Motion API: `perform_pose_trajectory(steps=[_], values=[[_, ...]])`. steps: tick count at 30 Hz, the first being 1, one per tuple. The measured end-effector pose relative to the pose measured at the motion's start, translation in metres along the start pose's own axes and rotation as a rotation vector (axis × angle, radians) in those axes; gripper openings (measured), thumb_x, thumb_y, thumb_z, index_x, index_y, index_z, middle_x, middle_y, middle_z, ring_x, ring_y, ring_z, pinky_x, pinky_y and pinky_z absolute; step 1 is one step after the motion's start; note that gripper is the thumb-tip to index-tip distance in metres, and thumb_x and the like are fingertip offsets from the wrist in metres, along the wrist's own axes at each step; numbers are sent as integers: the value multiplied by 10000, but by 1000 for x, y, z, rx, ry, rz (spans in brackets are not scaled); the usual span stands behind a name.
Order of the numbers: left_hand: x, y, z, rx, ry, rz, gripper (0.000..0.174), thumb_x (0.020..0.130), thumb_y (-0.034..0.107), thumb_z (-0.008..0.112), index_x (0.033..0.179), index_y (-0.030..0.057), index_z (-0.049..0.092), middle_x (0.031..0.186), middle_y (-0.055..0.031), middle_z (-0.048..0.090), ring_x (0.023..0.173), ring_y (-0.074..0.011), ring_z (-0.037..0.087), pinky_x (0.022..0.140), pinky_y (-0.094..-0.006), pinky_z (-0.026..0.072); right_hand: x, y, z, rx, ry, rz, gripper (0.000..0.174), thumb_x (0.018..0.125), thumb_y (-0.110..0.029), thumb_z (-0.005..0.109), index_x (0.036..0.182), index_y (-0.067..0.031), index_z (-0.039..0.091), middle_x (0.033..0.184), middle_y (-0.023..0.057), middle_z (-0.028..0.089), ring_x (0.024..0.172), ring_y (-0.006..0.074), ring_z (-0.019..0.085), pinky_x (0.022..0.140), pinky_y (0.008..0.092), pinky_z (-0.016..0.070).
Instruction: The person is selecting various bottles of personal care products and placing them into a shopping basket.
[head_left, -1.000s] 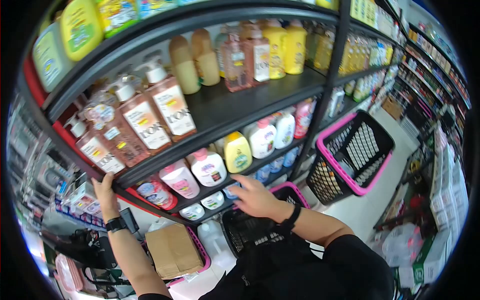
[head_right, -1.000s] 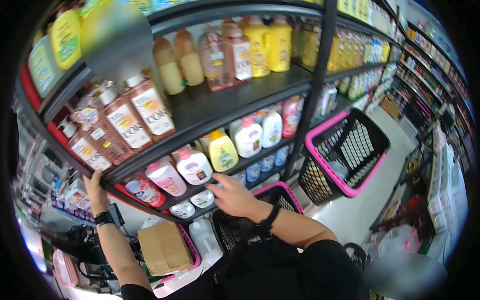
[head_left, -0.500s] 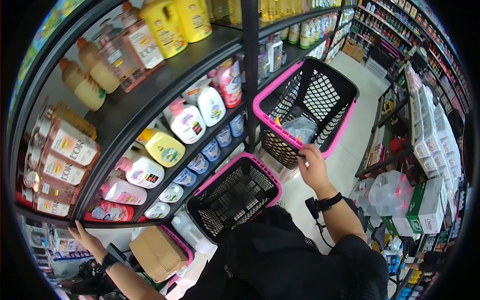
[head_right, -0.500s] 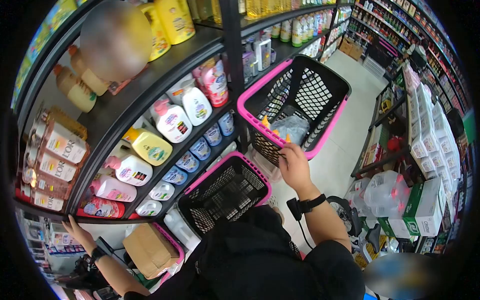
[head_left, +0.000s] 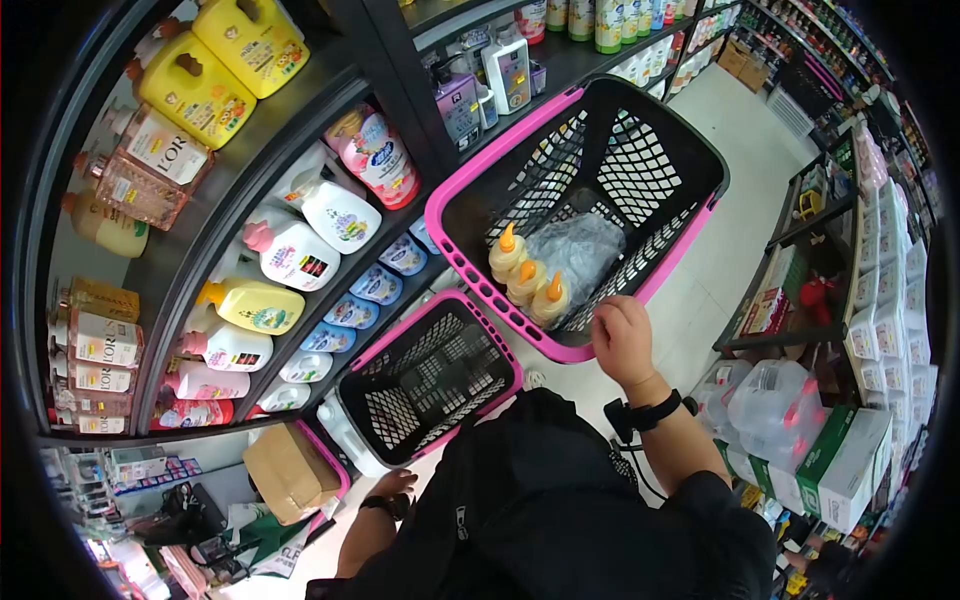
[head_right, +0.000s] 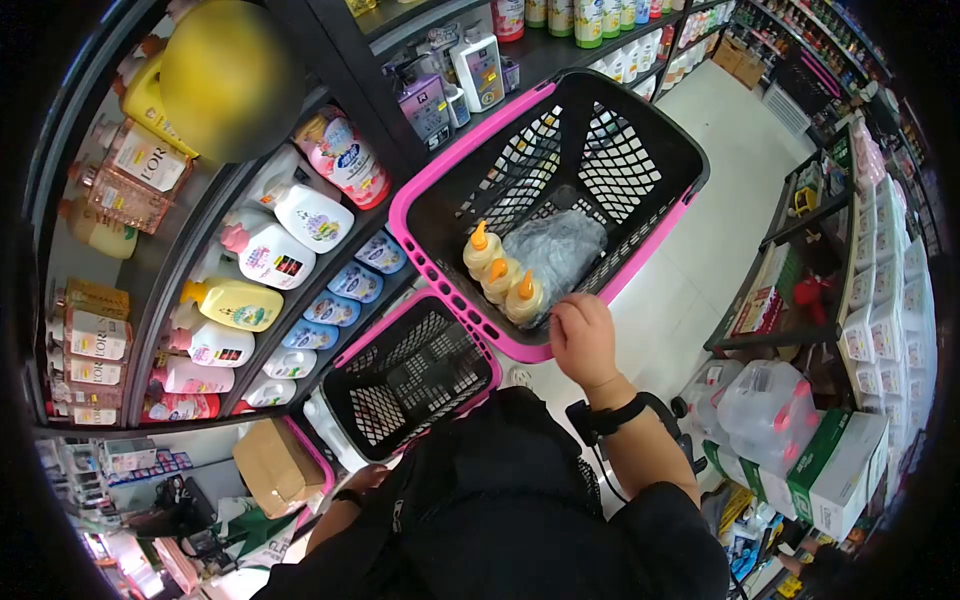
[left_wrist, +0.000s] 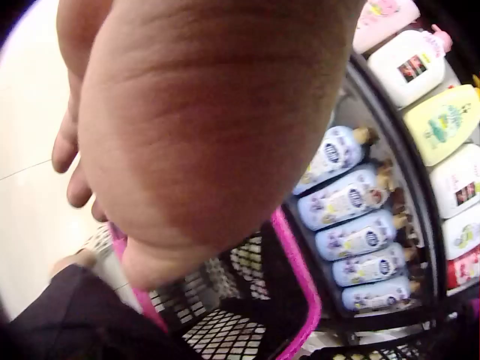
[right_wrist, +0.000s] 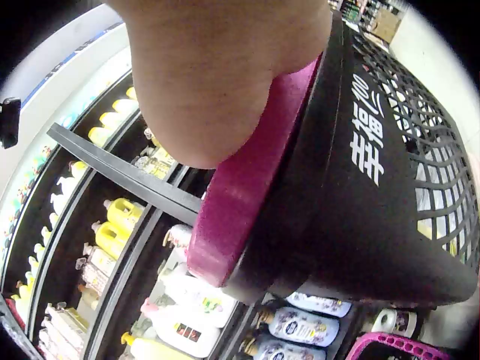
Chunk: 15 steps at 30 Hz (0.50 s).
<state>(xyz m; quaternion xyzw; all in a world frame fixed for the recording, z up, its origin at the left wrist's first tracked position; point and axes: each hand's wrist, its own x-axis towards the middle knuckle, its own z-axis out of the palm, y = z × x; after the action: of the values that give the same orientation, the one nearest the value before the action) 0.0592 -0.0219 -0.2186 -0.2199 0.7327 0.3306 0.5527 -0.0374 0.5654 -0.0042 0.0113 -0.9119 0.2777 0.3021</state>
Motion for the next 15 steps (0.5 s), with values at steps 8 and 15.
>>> perform_pose_trajectory(steps=[8, 15], values=[[-36, -18, 46, -508, 271, -103, 351, 908, 228, 632, 1185, 23, 562, 936, -92, 638, 794, -245, 668, 685, -398, 556, 30, 7, -11, -62, -427, -71, 254, 770, -160, 714, 991, -57, 639, 954, 135, 651, 896, 342, 632, 782, 445, 510], [-45, -7, 55, -581, 333, -86, 226, 898, 226, 595, 1017, 35, 621, 836, -56, 623, 739, -215, 649, 654, -373, 533, 103, 10, 14, -125, -888, -180, 380, 796, -278, 725, 1098, -81, 603, 921, 182, 659, 845, 404, 660, 740, 483, 536]])
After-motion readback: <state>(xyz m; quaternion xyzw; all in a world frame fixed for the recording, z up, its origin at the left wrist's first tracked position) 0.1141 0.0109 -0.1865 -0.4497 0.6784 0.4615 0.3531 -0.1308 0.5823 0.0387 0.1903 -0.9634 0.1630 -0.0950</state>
